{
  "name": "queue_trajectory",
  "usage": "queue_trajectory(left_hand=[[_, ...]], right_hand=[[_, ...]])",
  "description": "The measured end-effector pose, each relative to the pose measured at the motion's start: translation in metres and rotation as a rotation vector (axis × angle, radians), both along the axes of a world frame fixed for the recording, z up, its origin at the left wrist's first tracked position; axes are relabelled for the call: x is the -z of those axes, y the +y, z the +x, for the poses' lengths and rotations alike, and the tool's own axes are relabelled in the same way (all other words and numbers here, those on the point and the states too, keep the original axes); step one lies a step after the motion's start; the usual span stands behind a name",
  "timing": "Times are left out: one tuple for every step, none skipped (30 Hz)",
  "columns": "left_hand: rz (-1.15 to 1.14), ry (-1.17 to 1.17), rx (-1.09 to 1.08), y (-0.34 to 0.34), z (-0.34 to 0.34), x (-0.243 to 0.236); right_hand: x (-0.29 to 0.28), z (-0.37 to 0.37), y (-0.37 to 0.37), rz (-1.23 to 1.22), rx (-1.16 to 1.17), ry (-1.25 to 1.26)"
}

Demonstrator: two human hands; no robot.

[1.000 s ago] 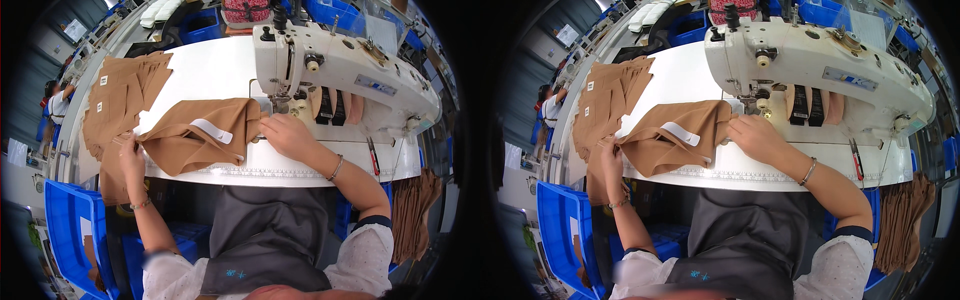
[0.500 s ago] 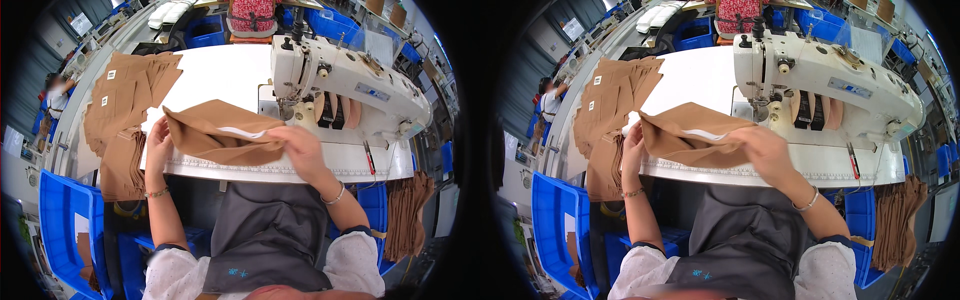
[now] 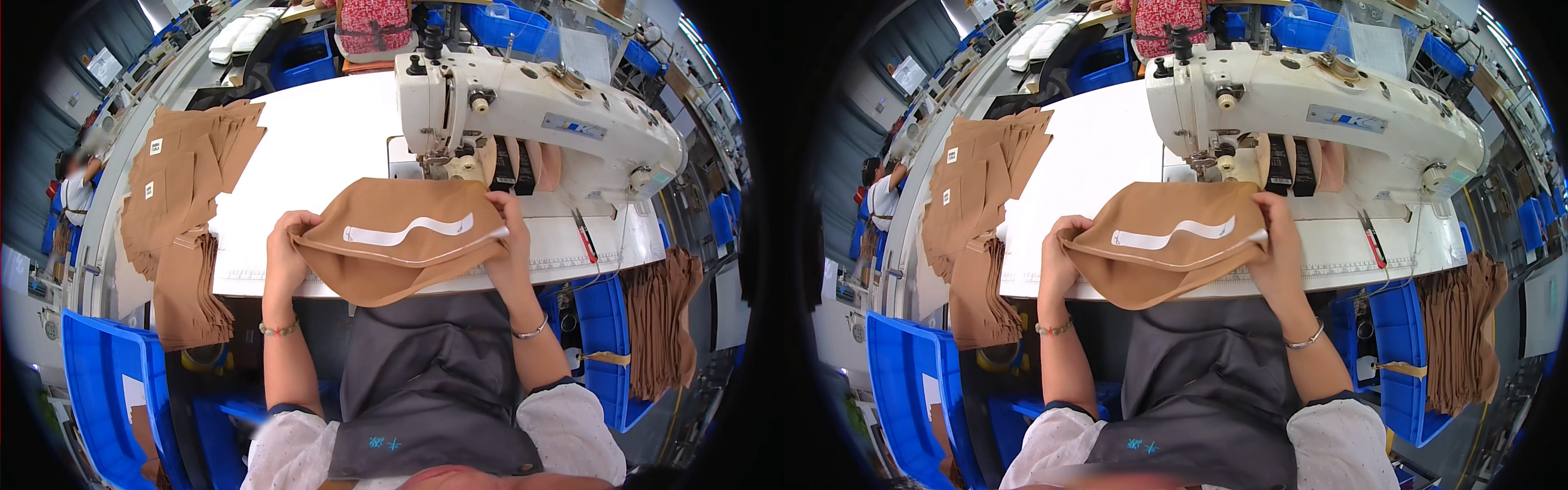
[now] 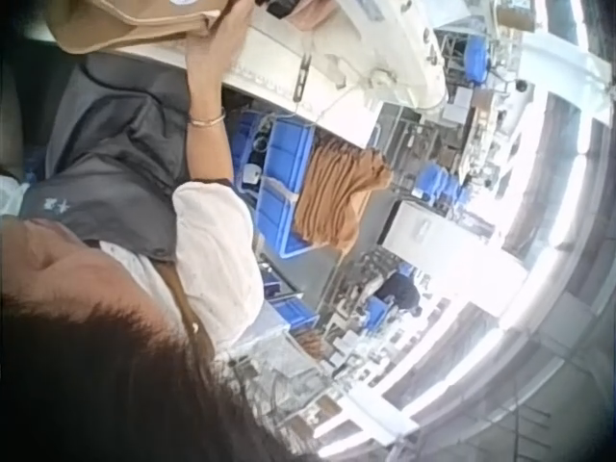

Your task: Using an industrial sewing machine to sew leather components and attach brand labels.

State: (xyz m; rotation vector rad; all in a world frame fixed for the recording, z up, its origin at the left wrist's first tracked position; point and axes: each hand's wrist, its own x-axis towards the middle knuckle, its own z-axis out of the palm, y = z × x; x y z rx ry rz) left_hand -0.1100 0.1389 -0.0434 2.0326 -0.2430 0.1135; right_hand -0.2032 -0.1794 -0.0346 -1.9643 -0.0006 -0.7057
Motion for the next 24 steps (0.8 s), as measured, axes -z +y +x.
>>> queue_trajectory(left_hand=[[-0.154, 0.011, 0.056, -0.002, -0.002, 0.001], [-0.227, -0.1, 0.095, -0.004, -0.001, 0.002], [-0.226, -0.101, 0.097, 0.002, 0.0, 0.001], [-0.399, -0.063, 0.098, 0.016, 0.002, 0.001], [-0.572, -0.025, 0.097, 0.025, 0.003, 0.002], [-0.725, -0.029, -0.021, 0.02, 0.001, -0.006], [-0.869, -0.037, -0.147, 0.017, -0.001, -0.018], [-0.893, -0.061, -0.023, 0.024, 0.0, -0.023], [-0.897, -0.084, -0.097, 0.018, 0.0, -0.031], [-0.848, -0.114, -0.172, 0.007, 0.001, -0.032], [-0.798, -0.144, -0.246, 0.0, 0.002, -0.033], [-0.688, -0.19, -0.251, 0.009, 0.01, -0.018], [-0.578, -0.234, -0.258, 0.013, 0.015, -0.008], [-0.421, -0.203, -0.281, 0.019, 0.012, 0.003], [-0.434, -0.106, -0.267, 0.015, 0.009, 0.007], [-0.319, -0.005, -0.259, 0.017, 0.003, 0.008], [-0.203, 0.095, -0.249, 0.021, -0.003, 0.007], [-0.198, 0.105, -0.245, 0.02, -0.012, -0.003], [0.023, 0.205, -0.248, 0.016, -0.021, -0.021], [0.245, 0.303, -0.247, 0.014, -0.026, -0.029], [0.247, 0.3, -0.25, 0.018, -0.027, -0.026], [0.156, 0.271, -0.199, 0.023, -0.027, -0.021], [0.067, 0.241, -0.147, 0.026, -0.026, -0.018], [0.067, 0.242, -0.15, 0.025, -0.026, -0.017]], right_hand=[[0.002, 0.001, -0.004, -0.001, 0.005, -0.001], [0.005, 0.002, -0.01, -0.121, 0.003, -0.021], [0.006, 0.002, -0.013, -0.239, -0.001, -0.04], [-0.002, 0.001, -0.01, -0.18, -0.009, -0.152], [-0.007, -0.001, -0.011, -0.174, -0.014, -0.149], [-0.013, -0.006, -0.016, 0.181, -0.112, -0.127], [-0.015, -0.008, -0.018, 0.545, -0.213, -0.102], [-0.017, -0.009, -0.013, 0.634, -0.184, -0.108], [-0.016, -0.008, -0.014, 0.632, -0.178, -0.11], [-0.012, -0.006, -0.017, 0.692, -0.157, -0.086], [-0.006, -0.005, -0.018, 0.751, -0.135, -0.061], [0.002, -0.003, -0.017, 0.73, -0.106, -0.067], [0.006, -0.003, -0.016, 0.732, -0.104, -0.07], [0.009, -0.007, -0.014, 0.719, -0.077, 0.019], [0.013, -0.01, -0.015, 0.705, -0.042, 0.11], [0.018, -0.01, -0.016, 0.688, -0.021, 0.174], [0.018, -0.012, -0.018, 0.69, -0.012, 0.173], [0.015, -0.016, -0.018, 0.62, -0.089, 0.286], [0.01, -0.019, -0.019, 0.546, -0.165, 0.394], [0.009, -0.021, -0.015, 0.573, -0.172, 0.386], [0.009, -0.02, -0.013, 0.575, -0.174, 0.384], [0.009, -0.018, -0.012, 0.565, -0.184, 0.357], [0.009, -0.017, -0.011, 0.555, -0.193, 0.331], [0.007, -0.016, -0.01, 0.555, -0.196, 0.333]])
